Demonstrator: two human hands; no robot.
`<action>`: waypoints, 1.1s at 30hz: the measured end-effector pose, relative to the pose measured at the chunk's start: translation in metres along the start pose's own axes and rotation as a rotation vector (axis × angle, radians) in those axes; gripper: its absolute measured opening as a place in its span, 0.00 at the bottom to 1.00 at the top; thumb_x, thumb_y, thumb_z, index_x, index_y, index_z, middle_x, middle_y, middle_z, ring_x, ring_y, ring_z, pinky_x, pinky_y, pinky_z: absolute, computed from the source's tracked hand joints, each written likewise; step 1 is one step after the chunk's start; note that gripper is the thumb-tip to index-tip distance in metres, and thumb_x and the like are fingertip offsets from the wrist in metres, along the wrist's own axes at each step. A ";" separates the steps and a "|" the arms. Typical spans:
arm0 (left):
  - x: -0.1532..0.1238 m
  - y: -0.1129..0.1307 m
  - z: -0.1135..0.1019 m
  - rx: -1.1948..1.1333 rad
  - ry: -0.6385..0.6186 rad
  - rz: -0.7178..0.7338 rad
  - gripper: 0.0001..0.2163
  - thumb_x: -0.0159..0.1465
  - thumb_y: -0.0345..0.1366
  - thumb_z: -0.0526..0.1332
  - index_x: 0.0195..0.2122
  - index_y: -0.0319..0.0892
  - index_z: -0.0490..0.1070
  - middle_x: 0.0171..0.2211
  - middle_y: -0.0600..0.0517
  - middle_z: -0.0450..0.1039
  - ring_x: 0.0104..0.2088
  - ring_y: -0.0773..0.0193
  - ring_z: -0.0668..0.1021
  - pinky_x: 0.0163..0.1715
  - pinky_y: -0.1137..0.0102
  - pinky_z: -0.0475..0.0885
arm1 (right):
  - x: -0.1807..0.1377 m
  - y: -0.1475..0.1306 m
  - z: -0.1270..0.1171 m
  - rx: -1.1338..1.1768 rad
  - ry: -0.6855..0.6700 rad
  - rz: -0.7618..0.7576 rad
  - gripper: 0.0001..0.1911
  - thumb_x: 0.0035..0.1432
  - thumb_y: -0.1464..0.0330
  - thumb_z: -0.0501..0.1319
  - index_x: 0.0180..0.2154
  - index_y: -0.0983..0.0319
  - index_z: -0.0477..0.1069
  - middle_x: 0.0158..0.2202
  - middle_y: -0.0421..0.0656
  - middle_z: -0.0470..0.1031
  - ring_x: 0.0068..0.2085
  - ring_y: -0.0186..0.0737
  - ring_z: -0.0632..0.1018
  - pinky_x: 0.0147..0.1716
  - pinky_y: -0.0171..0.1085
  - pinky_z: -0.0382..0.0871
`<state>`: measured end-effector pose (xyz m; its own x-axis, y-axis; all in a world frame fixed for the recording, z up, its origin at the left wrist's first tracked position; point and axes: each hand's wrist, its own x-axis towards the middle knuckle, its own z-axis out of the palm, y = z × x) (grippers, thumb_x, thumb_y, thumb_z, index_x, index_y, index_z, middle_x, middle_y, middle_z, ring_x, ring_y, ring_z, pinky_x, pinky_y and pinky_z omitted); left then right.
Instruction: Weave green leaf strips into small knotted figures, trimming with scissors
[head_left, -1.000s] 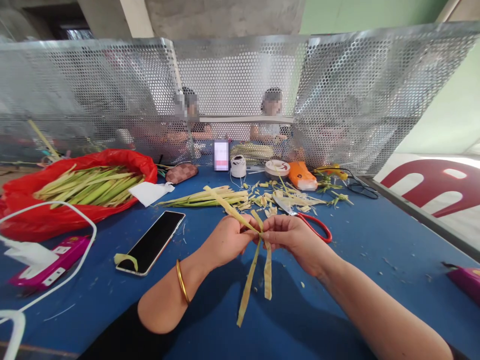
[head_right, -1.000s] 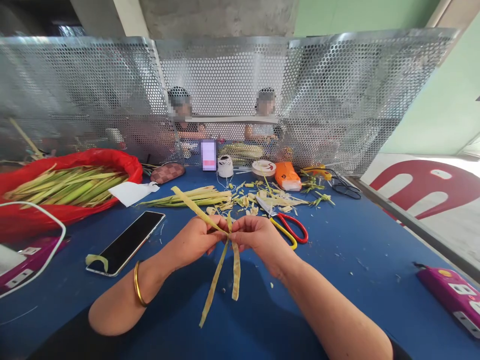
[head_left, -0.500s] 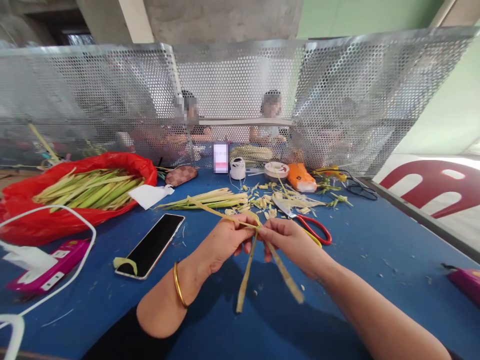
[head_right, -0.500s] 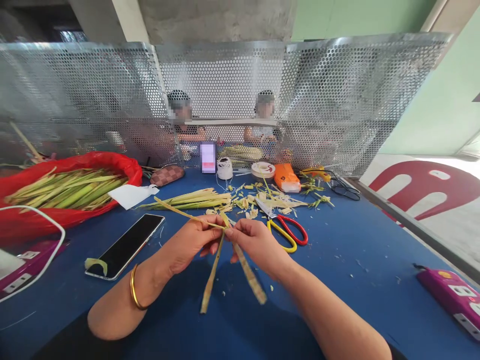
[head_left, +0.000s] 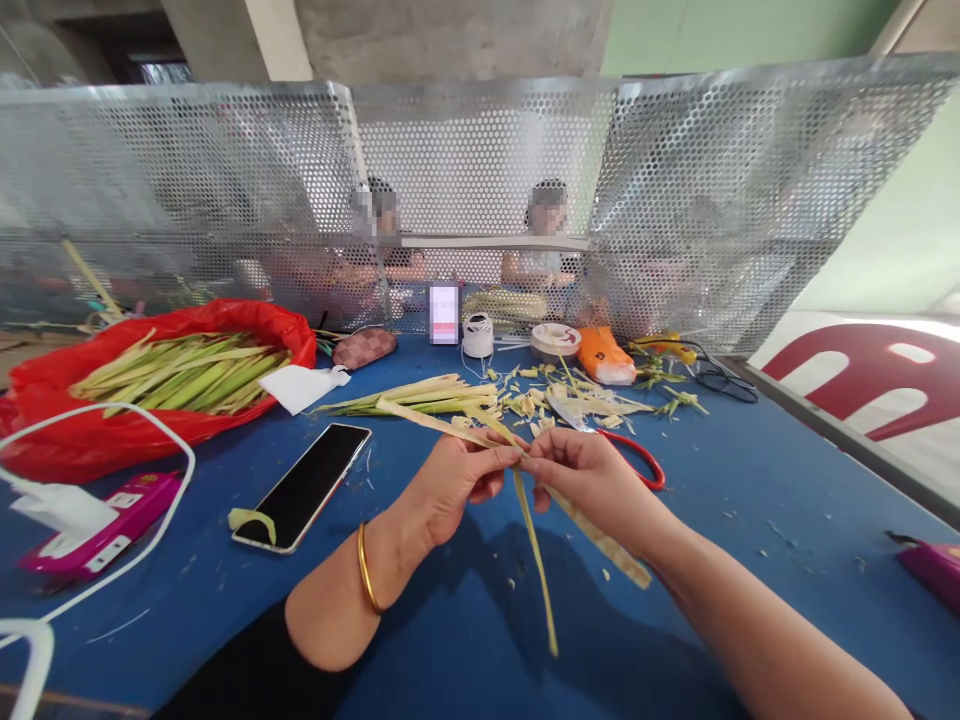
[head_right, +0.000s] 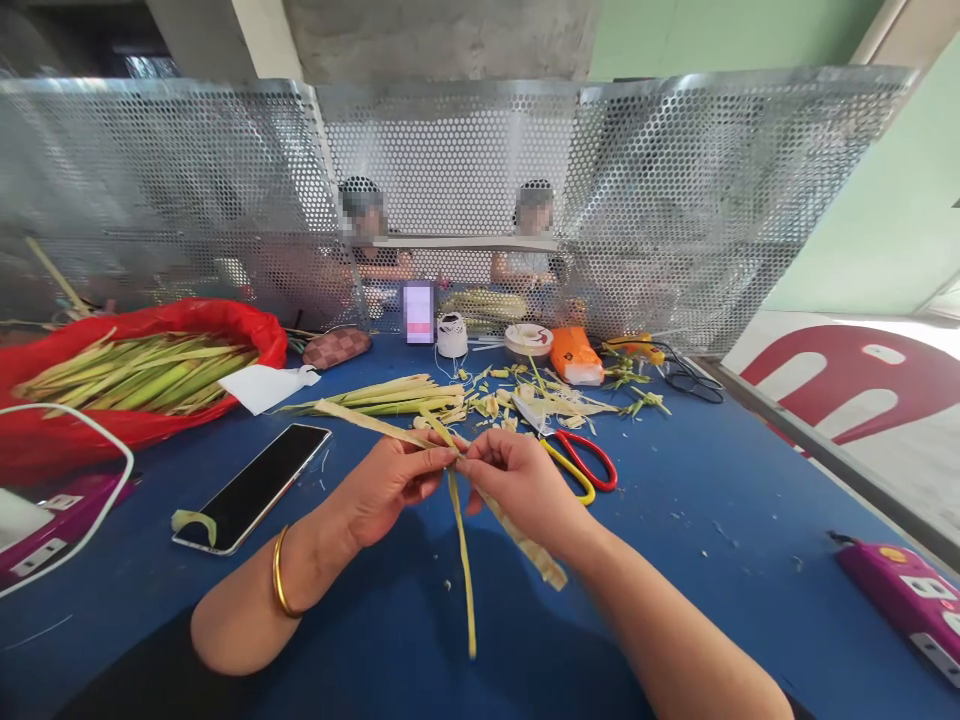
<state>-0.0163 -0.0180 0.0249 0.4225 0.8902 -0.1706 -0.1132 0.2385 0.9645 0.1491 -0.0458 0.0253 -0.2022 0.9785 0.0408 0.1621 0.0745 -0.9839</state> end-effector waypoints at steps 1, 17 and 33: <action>0.000 -0.001 0.000 -0.004 -0.017 -0.005 0.12 0.50 0.39 0.69 0.32 0.37 0.76 0.18 0.58 0.62 0.16 0.77 0.62 0.17 0.76 0.47 | 0.000 0.000 -0.002 0.025 -0.029 0.008 0.15 0.53 0.57 0.64 0.25 0.60 0.65 0.18 0.35 0.70 0.21 0.33 0.73 0.26 0.34 0.61; 0.001 0.001 -0.007 -0.112 -0.183 -0.066 0.09 0.49 0.32 0.69 0.31 0.37 0.77 0.18 0.59 0.60 0.17 0.78 0.58 0.18 0.75 0.45 | 0.002 -0.002 -0.021 -0.243 -0.122 -0.077 0.09 0.60 0.65 0.57 0.28 0.60 0.65 0.21 0.36 0.72 0.26 0.34 0.72 0.31 0.35 0.62; 0.002 0.004 -0.011 -0.125 -0.228 -0.035 0.12 0.49 0.30 0.69 0.36 0.39 0.80 0.24 0.55 0.67 0.21 0.77 0.64 0.22 0.76 0.53 | 0.008 0.005 -0.020 -0.210 -0.031 -0.137 0.10 0.59 0.62 0.58 0.33 0.61 0.72 0.29 0.39 0.74 0.32 0.36 0.74 0.32 0.35 0.65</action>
<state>-0.0257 -0.0105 0.0263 0.6185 0.7732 -0.1401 -0.1994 0.3269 0.9238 0.1679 -0.0339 0.0242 -0.2655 0.9502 0.1630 0.3273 0.2479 -0.9118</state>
